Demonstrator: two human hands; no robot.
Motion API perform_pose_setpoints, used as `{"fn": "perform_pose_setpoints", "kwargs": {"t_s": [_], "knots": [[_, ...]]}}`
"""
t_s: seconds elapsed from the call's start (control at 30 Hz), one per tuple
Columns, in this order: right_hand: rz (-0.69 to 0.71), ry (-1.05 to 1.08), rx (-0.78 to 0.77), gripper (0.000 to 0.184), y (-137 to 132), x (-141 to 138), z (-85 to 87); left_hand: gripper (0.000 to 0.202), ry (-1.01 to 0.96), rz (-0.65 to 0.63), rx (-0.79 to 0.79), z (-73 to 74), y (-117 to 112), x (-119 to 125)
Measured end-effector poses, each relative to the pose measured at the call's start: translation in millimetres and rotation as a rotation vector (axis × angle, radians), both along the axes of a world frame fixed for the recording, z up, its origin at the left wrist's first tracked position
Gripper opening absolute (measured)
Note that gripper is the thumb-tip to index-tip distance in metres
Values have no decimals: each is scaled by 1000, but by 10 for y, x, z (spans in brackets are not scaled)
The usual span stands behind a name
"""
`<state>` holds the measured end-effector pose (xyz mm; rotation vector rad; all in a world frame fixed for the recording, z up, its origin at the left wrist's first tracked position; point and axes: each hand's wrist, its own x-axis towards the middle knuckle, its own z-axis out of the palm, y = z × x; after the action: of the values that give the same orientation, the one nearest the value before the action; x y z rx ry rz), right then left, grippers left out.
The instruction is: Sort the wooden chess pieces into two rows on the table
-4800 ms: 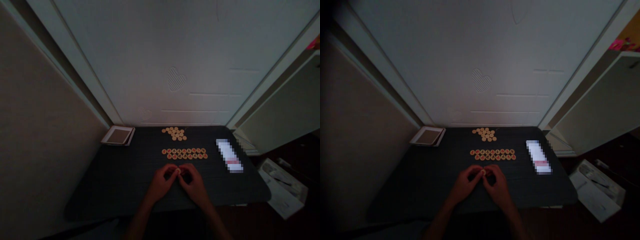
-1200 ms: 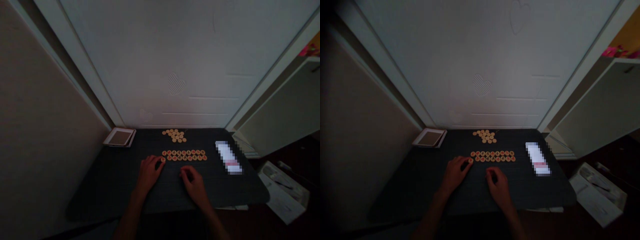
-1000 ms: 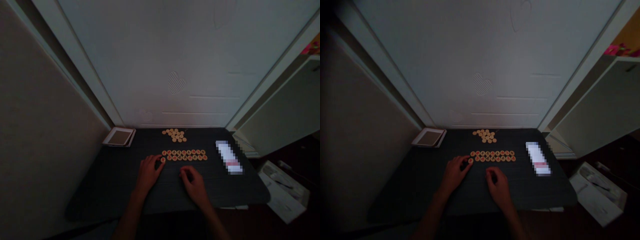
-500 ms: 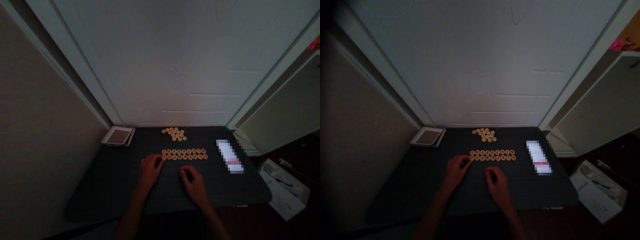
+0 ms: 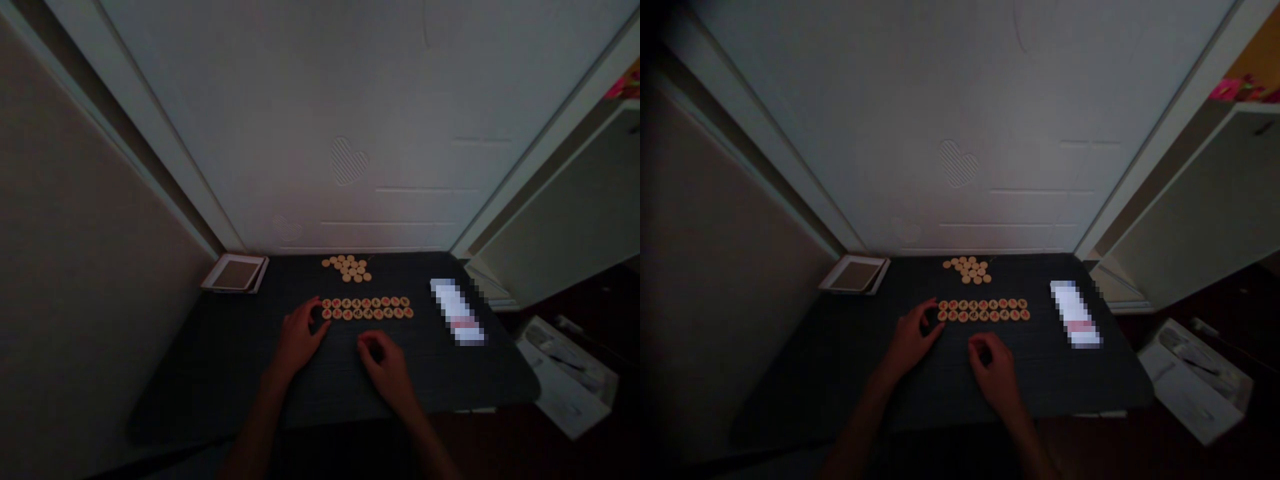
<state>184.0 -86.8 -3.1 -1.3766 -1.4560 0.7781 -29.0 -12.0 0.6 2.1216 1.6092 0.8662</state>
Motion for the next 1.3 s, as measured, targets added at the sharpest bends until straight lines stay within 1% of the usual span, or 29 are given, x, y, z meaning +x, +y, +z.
{"fn": "perform_pose_setpoints", "kwargs": {"t_s": [0.13, 0.27, 0.37, 0.53, 0.63, 0.73, 0.87, 1.0, 1.3], "knots": [[3, -10, 1, 15, -2, 0, 6, 52, 0, -47, -28, 1, 68, -16], [0, -11, 11, 14, 5, 4, -3, 52, 21, -35, -47, -10, 93, -23], [3, -21, 1, 13, 6, 2, 1, 57, 25, -21, -52, 9, 79, -17], [-1, -17, 5, 12, 1, 0, 21, 68, 37, -15, -46, 40, 76, 62], [23, -27, 8, 13, 5, -4, 23, 66, 45, -13, -18, 11, 96, 118], [80, -80, 53, 20, 15, -22, 14, 63, 47, -7, -9, -38, 115, 130], [144, -176, 131, 33, 28, -57, -17, 62, 30, -20, -5, -85, 114, 96], [176, -233, 155, 45, 34, -85, -41, 61, 4, -28, 17, -104, 94, 73], [157, -265, 168, 55, 43, -133, -24, 57, -2, -23, 26, -106, 80, 74]]}}
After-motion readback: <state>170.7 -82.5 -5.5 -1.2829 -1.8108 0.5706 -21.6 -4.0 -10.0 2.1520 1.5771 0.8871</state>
